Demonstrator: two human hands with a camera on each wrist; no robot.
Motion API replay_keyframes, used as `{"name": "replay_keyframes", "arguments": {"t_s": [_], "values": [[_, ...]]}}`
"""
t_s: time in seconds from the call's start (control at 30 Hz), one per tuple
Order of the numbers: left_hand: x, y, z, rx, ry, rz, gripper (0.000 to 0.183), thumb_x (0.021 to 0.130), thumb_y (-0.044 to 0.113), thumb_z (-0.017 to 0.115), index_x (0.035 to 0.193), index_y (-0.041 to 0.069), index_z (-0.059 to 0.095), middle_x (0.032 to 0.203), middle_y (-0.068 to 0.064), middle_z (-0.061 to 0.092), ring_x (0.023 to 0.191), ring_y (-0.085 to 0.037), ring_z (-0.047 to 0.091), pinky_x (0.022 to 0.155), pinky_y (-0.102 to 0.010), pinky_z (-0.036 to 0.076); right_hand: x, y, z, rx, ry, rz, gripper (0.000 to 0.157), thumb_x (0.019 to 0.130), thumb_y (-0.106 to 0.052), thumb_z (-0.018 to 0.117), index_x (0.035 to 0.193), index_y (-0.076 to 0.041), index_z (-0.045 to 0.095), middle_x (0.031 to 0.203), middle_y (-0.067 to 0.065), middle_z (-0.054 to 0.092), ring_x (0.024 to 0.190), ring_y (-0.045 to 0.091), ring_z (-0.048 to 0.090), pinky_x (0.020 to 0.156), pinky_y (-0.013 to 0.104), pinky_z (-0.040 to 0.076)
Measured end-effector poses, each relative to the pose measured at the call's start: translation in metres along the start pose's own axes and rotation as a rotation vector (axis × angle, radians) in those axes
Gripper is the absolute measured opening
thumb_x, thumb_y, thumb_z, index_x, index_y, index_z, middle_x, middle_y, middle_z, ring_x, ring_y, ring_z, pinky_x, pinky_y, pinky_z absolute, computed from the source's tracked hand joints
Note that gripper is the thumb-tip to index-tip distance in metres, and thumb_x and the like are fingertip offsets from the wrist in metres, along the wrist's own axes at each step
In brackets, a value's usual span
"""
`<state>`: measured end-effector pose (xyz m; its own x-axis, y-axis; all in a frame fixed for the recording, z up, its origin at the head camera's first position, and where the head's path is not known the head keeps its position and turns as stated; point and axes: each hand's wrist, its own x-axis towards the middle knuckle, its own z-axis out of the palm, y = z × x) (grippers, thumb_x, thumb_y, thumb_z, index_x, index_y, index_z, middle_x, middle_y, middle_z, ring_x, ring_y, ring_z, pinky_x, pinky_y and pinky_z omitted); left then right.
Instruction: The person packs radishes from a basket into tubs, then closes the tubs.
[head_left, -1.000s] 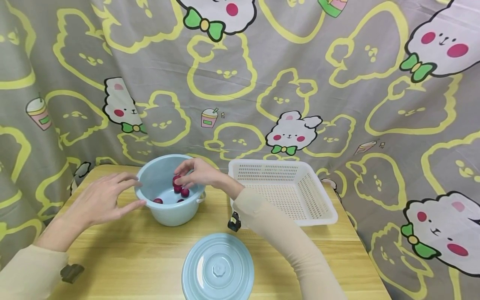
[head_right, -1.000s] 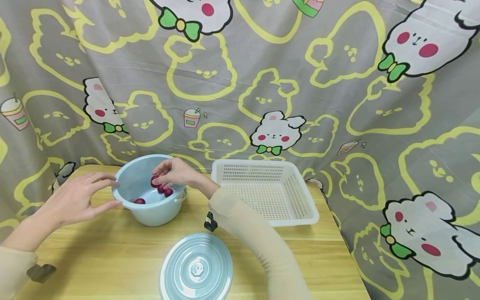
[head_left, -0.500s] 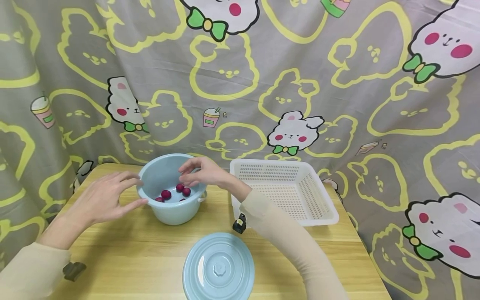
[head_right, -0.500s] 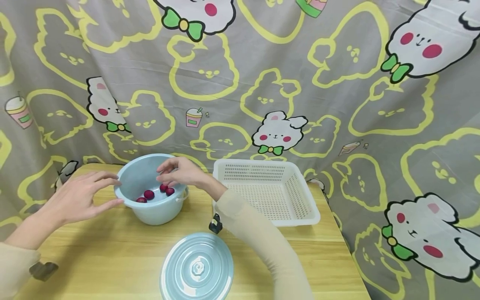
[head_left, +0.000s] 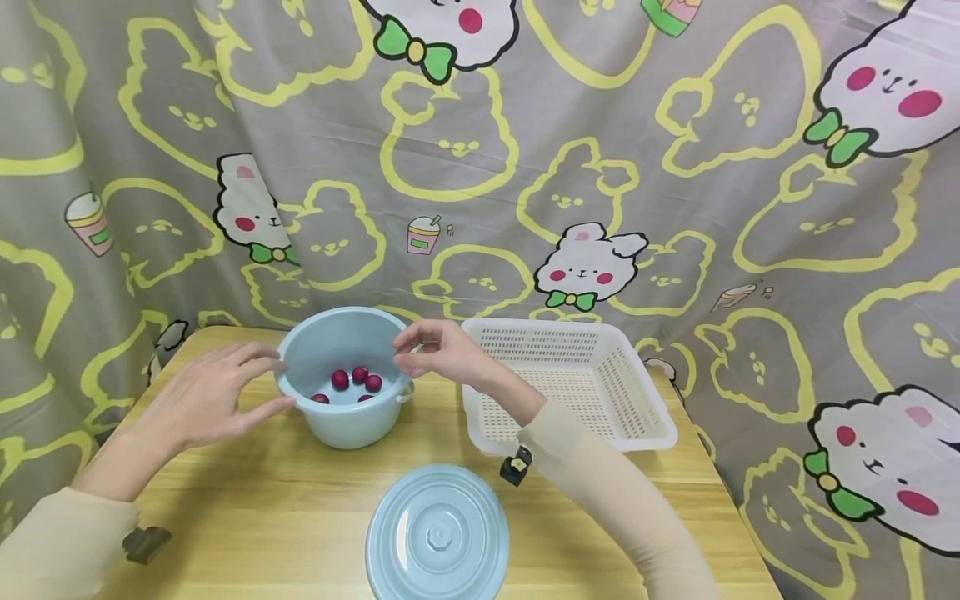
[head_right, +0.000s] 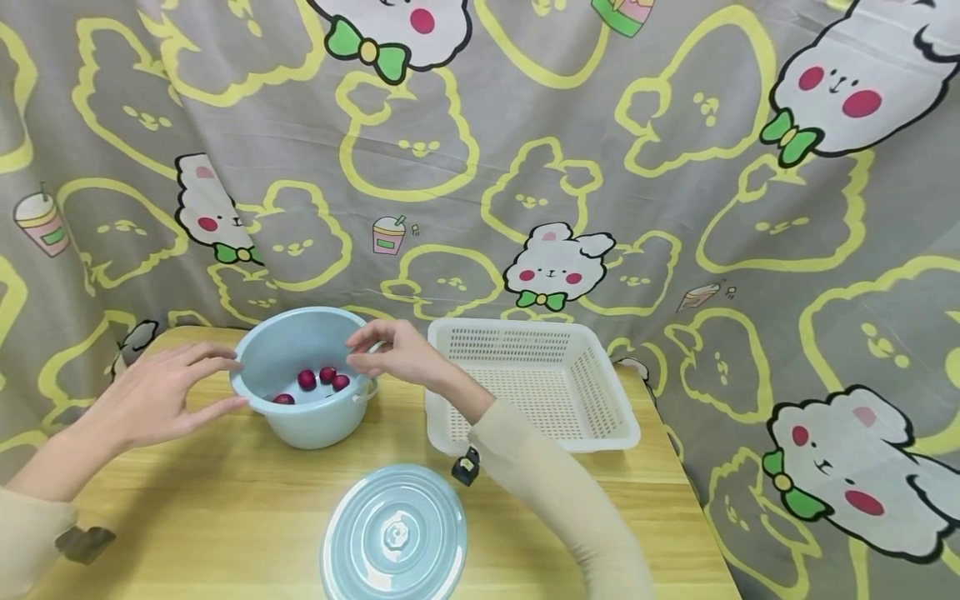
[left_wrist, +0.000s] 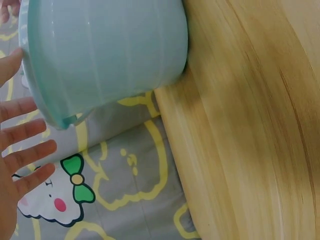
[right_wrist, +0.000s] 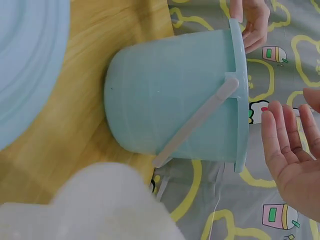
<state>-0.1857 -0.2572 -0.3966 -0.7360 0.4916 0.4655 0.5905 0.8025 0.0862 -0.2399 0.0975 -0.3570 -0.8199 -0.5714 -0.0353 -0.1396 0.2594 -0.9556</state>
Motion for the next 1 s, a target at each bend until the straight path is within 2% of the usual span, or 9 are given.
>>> {"name": "replay_keyframes", "arguments": {"t_s": [0.17, 0.33, 0.43, 0.53, 0.7, 0.8, 0.9, 1.0], "values": [[-0.002, 0.006, -0.002, -0.015, 0.08, 0.064, 0.047, 0.08, 0.044, 0.088, 0.112, 0.012, 0.078, 0.116, -0.01, 0.076, 0.099, -0.037, 0.074, 0.08, -0.058, 0.061, -0.021, 0.005, -0.006, -0.049, 0.05, -0.041, 0.026, 0.097, -0.008, 0.074, 0.12, 0.002, 0.07, 0.107, 0.011, 0.073, 0.089, 0.021, 0.074, 0.088, 0.047, 0.067], [-0.004, 0.019, -0.002, -0.018, 0.154, 0.158, 0.046, 0.08, 0.041, 0.088, 0.111, 0.009, 0.077, 0.11, -0.009, 0.076, 0.092, -0.032, 0.075, 0.075, -0.052, 0.063, -0.042, 0.01, -0.013, -0.144, 0.105, -0.098, 0.022, 0.096, -0.008, 0.074, 0.116, 0.0, 0.071, 0.112, 0.016, 0.074, 0.088, 0.013, 0.072, 0.085, 0.038, 0.066], [-0.006, 0.03, -0.004, -0.02, 0.164, 0.194, 0.045, 0.084, 0.046, 0.084, 0.111, 0.01, 0.076, 0.108, -0.006, 0.076, 0.091, -0.028, 0.075, 0.075, -0.049, 0.064, -0.057, 0.013, -0.015, -0.186, 0.126, -0.104, 0.02, 0.097, -0.01, 0.074, 0.115, -0.003, 0.071, 0.117, 0.016, 0.073, 0.092, 0.011, 0.071, 0.083, 0.027, 0.063], [-0.008, 0.041, -0.004, -0.039, 0.172, 0.223, 0.046, 0.091, 0.053, 0.077, 0.112, 0.011, 0.076, 0.108, -0.003, 0.076, 0.094, -0.026, 0.074, 0.079, -0.049, 0.064, -0.072, 0.016, -0.017, -0.196, 0.133, -0.108, 0.019, 0.097, -0.009, 0.073, 0.115, -0.003, 0.071, 0.119, 0.016, 0.072, 0.095, 0.012, 0.071, 0.084, 0.023, 0.062], [-0.012, 0.063, -0.002, -0.076, 0.174, 0.262, 0.052, 0.099, 0.059, 0.065, 0.116, 0.011, 0.075, 0.113, -0.003, 0.075, 0.099, -0.024, 0.074, 0.082, -0.048, 0.064, -0.098, 0.022, -0.016, -0.207, 0.135, -0.127, 0.018, 0.097, -0.007, 0.073, 0.114, -0.003, 0.072, 0.115, 0.017, 0.074, 0.097, 0.013, 0.072, 0.086, 0.026, 0.063], [-0.014, 0.075, 0.002, -0.086, 0.165, 0.279, 0.055, 0.101, 0.061, 0.061, 0.118, 0.009, 0.074, 0.115, -0.004, 0.075, 0.101, -0.024, 0.073, 0.084, -0.047, 0.065, -0.115, 0.024, -0.011, -0.252, 0.135, -0.15, 0.018, 0.096, -0.009, 0.075, 0.114, -0.005, 0.073, 0.112, 0.014, 0.076, 0.098, 0.011, 0.072, 0.088, 0.028, 0.063], [-0.016, 0.087, 0.007, -0.084, 0.163, 0.31, 0.058, 0.102, 0.062, 0.059, 0.117, 0.009, 0.073, 0.116, -0.004, 0.075, 0.104, -0.024, 0.073, 0.088, -0.046, 0.064, -0.131, 0.027, -0.005, -0.305, 0.128, -0.209, 0.02, 0.096, -0.01, 0.075, 0.115, -0.007, 0.073, 0.112, 0.011, 0.077, 0.098, 0.013, 0.074, 0.09, 0.031, 0.064], [-0.019, 0.097, 0.012, -0.086, 0.177, 0.338, 0.058, 0.103, 0.062, 0.056, 0.116, 0.009, 0.074, 0.116, -0.003, 0.075, 0.107, -0.023, 0.072, 0.092, -0.043, 0.062, -0.144, 0.035, -0.001, -0.377, 0.119, -0.307, 0.023, 0.096, -0.012, 0.076, 0.118, -0.009, 0.072, 0.113, 0.008, 0.077, 0.098, 0.02, 0.075, 0.09, 0.034, 0.065]]}}
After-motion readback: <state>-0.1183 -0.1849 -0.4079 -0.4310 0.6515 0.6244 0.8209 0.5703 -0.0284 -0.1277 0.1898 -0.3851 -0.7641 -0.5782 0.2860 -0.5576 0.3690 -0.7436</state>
